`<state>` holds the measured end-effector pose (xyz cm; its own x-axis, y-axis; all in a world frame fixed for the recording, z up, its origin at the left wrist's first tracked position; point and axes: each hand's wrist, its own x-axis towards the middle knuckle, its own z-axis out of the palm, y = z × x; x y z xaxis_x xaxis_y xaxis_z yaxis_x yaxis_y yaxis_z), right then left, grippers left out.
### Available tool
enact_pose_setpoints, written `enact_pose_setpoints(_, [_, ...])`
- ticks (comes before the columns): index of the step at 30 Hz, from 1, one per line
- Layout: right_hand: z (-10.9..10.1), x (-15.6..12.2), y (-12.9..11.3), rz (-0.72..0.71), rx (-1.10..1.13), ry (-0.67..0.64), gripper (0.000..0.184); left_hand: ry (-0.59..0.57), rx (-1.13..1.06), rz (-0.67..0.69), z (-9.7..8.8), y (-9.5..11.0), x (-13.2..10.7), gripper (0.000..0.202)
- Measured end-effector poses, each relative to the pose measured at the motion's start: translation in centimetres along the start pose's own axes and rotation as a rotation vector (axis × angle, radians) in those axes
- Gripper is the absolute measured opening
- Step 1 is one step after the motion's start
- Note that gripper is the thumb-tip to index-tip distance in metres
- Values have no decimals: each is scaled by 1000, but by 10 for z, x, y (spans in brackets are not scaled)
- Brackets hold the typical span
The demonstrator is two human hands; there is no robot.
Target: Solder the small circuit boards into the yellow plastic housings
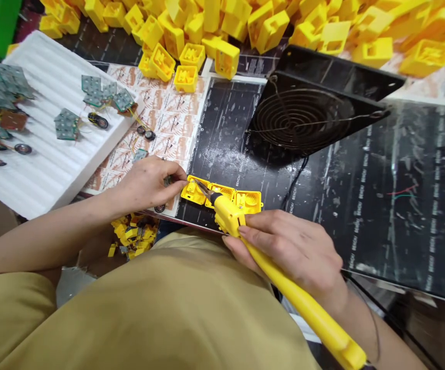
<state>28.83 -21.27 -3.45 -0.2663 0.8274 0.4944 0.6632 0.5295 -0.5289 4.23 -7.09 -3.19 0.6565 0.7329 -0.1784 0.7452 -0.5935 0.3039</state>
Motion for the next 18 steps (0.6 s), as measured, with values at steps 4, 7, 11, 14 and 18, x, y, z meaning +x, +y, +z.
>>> enact_pose_setpoints(4, [2,6,-2,-77,-16,-21,14,4,44,25,0,-1,1,23])
enact_pose_setpoints(7, [2,13,-3,-182,-12,7,24,-7,76,39,-1,0,3,24])
enact_pose_setpoints(11, [-7,16,-4,-163,-17,-25,19,-33,122,54,-5,2,5,25])
enact_pose_setpoints(14, [-16,11,-4,-47,-42,-14,11,-44,138,68,-7,3,6,27])
enact_pose_setpoints(18, [-19,4,-4,18,-38,-4,5,-46,129,77,-8,4,6,26])
